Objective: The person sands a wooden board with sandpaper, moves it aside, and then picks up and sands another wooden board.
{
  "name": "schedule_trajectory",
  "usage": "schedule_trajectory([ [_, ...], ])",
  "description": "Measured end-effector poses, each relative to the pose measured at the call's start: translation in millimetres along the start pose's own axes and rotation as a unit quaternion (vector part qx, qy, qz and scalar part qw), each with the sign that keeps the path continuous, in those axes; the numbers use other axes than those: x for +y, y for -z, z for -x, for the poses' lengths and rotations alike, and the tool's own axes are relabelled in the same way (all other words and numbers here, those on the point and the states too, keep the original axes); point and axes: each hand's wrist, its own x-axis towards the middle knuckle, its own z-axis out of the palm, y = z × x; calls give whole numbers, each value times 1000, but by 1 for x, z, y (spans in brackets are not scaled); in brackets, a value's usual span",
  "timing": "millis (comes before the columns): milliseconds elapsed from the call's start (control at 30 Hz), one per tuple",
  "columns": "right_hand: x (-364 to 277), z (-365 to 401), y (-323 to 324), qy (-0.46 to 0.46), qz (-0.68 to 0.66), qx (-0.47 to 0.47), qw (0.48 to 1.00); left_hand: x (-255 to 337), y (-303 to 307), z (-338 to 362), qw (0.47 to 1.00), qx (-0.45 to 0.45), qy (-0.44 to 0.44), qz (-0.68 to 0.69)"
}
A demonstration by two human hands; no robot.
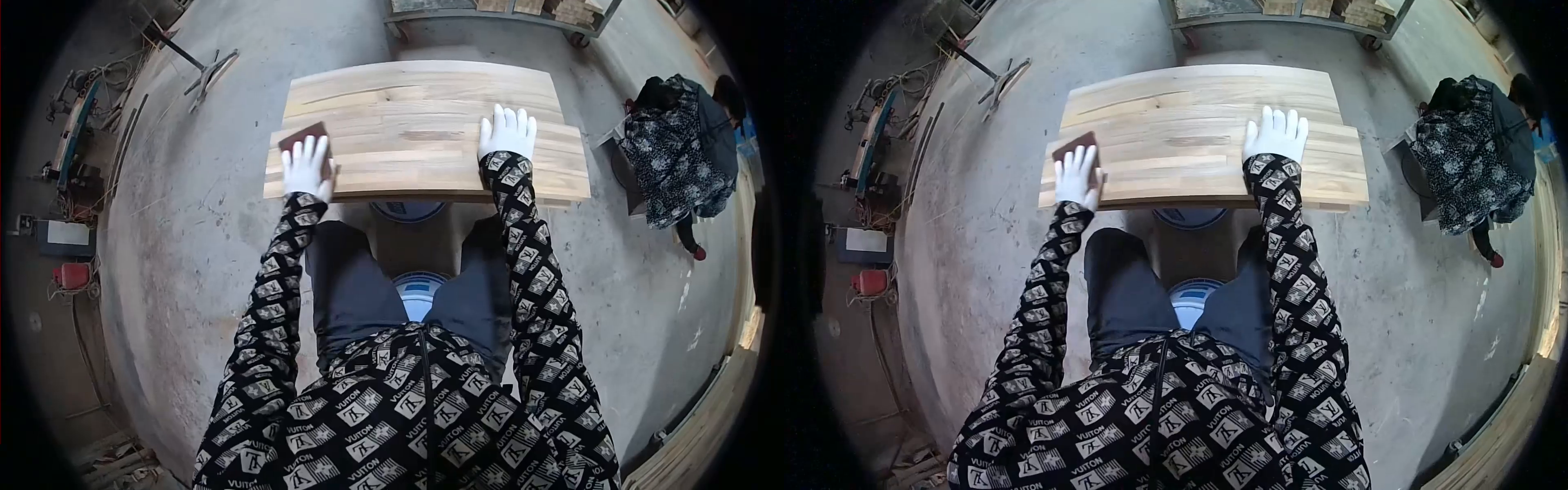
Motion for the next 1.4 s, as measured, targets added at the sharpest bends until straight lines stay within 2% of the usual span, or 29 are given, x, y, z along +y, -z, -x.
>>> schedule_trajectory([
  [67,-2,-2,-2,-6,4,-1,1000,-21,-22,-3,996,1,64,-69],
  [133,-4,0,-3,-12,11,-1,1000,8,-19,-13,994,27,86,-62],
  [167,-5,-1,-4,-20,19,7,1000,28,-27,-22,995,71,50,-48],
  [267,-24,-7,-8,-66,63,-20,996,123,-11,-41,996,46,-44,59],
  [300,-27,-7,-8,-71,49,-3,996,147,-12,-41,991,70,-85,81],
  [333,-27,-9,-7,-70,48,0,996,167,-4,-42,988,41,-110,99],
  [400,-22,-6,-10,-61,20,18,998,179,6,-39,980,14,-161,117],
  [500,-20,-8,-8,-48,9,45,998,145,10,-33,969,-11,-199,146],
  [567,-21,-5,-9,-48,1,55,997,99,1,-20,982,20,-144,117],
  [600,-25,-5,0,-64,31,8,997,73,2,-14,990,30,-112,84],
  [633,-27,-5,5,-67,33,6,997,42,0,-8,994,38,-88,52],
  [667,-27,-6,4,-68,35,6,997,12,-3,-3,998,28,-55,15],
  [700,-24,-5,-3,-50,11,49,998,-18,-3,0,997,-68,11,-21],
  [733,-24,-4,-2,-55,9,47,997,-43,-13,7,995,-62,51,-66],
  [833,-25,-6,-4,-54,46,36,997,-24,-20,-4,975,-60,172,-130],
  [867,-25,-6,-5,-47,44,37,997,-5,-32,-11,980,5,156,-124],
  [933,-23,-6,-5,-46,46,30,997,68,-22,-33,994,90,58,-30],
  [967,-24,-6,-4,-49,47,12,998,110,-3,-42,999,26,41,21],
  [1000,-25,-5,-4,-52,47,14,997,142,-13,-44,996,57,10,64],
  [1033,-24,-6,-7,-48,42,16,998,168,-6,-44,995,39,-32,81],
  [1133,-22,-8,-10,-41,32,17,999,193,11,-38,981,17,-132,141],
  [1200,-22,-6,-8,-46,27,12,999,173,5,-32,973,21,-153,173],
  [1267,-22,-3,-7,-48,37,16,998,134,-5,-17,983,60,-105,136],
  [1367,-24,-4,-5,-49,34,11,998,43,8,5,999,34,-15,-5],
  [1400,-23,-5,-6,-48,30,6,998,5,-5,17,999,30,23,-33],
])
